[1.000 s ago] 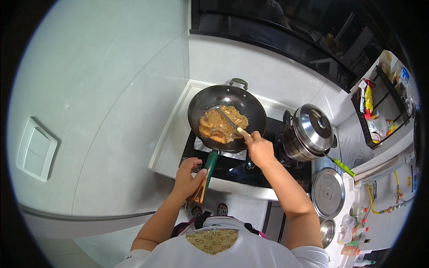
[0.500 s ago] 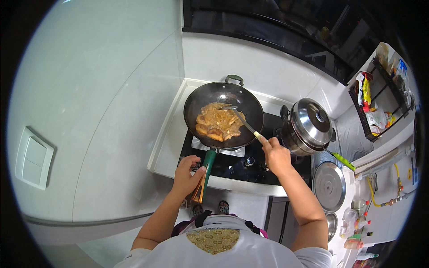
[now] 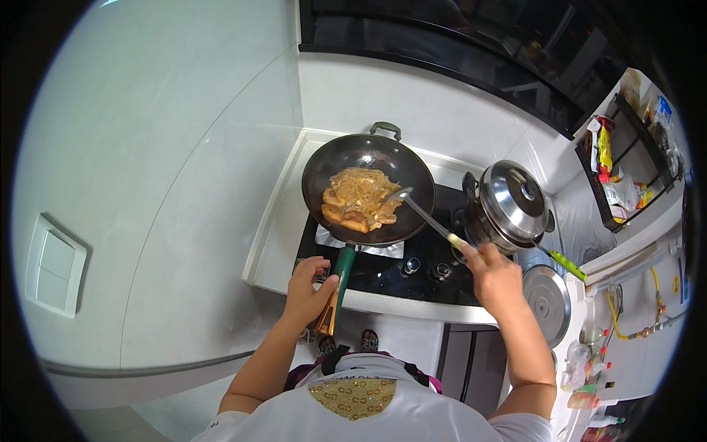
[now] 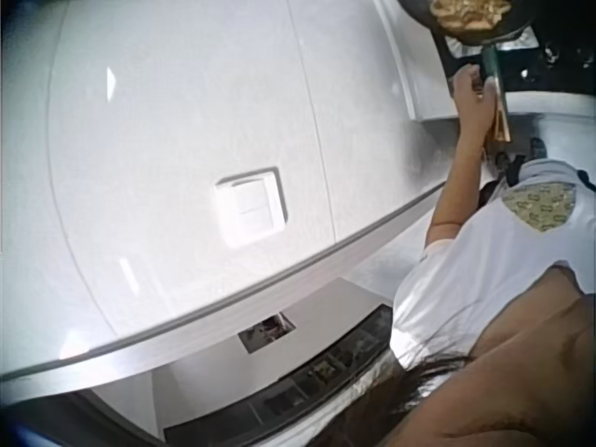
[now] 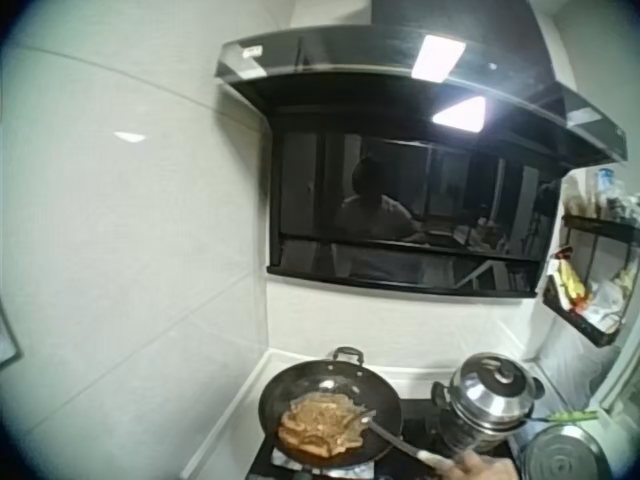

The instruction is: The person cooks food in a pan using a spatula and chopsticks, retrieves a small bowl of ingredients from a refrigerator, and pours pre-cooked meat from a stainless steel pot into the pan.

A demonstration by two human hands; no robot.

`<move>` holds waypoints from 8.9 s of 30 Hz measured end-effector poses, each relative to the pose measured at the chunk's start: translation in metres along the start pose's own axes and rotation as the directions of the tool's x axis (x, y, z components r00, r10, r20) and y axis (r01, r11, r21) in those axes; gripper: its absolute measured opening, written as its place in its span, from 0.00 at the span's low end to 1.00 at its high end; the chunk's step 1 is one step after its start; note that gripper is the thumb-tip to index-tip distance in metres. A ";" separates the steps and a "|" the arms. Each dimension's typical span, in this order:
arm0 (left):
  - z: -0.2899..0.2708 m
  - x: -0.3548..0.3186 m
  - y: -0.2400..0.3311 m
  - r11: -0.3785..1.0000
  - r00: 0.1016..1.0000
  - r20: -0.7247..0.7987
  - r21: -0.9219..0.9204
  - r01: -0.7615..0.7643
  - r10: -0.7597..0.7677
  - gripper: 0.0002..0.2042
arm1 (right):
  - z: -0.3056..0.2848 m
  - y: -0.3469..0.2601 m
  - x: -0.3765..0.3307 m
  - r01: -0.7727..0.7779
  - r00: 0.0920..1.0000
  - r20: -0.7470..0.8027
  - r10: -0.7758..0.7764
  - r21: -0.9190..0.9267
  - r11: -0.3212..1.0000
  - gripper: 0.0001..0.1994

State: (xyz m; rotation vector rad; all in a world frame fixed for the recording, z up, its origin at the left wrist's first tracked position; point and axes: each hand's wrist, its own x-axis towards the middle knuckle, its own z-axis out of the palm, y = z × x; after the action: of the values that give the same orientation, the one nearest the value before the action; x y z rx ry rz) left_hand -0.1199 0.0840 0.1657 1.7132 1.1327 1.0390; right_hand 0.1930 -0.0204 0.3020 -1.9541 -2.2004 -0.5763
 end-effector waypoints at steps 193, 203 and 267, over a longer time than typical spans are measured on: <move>0.004 -0.006 0.013 0.992 0.992 0.014 0.038 -0.124 0.123 0.15 | 0.085 -0.077 0.054 -0.098 0.992 -0.052 0.114 0.245 0.965 0.24; 0.012 -0.002 0.024 0.992 0.990 0.071 0.018 -0.124 0.122 0.15 | 0.119 -0.084 0.054 -0.247 0.963 -0.068 0.262 0.175 0.953 0.24; 0.265 -0.061 0.152 0.874 0.806 0.344 -0.255 -0.414 0.482 0.11 | 0.020 0.076 -0.179 -0.320 0.880 -0.298 0.369 0.203 0.926 0.20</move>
State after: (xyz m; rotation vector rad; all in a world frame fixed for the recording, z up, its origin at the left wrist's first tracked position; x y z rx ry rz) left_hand 0.1515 -0.0623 0.2080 1.9872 0.3667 0.9620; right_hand 0.2962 -0.1718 0.2343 -1.9402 -1.5974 -0.6117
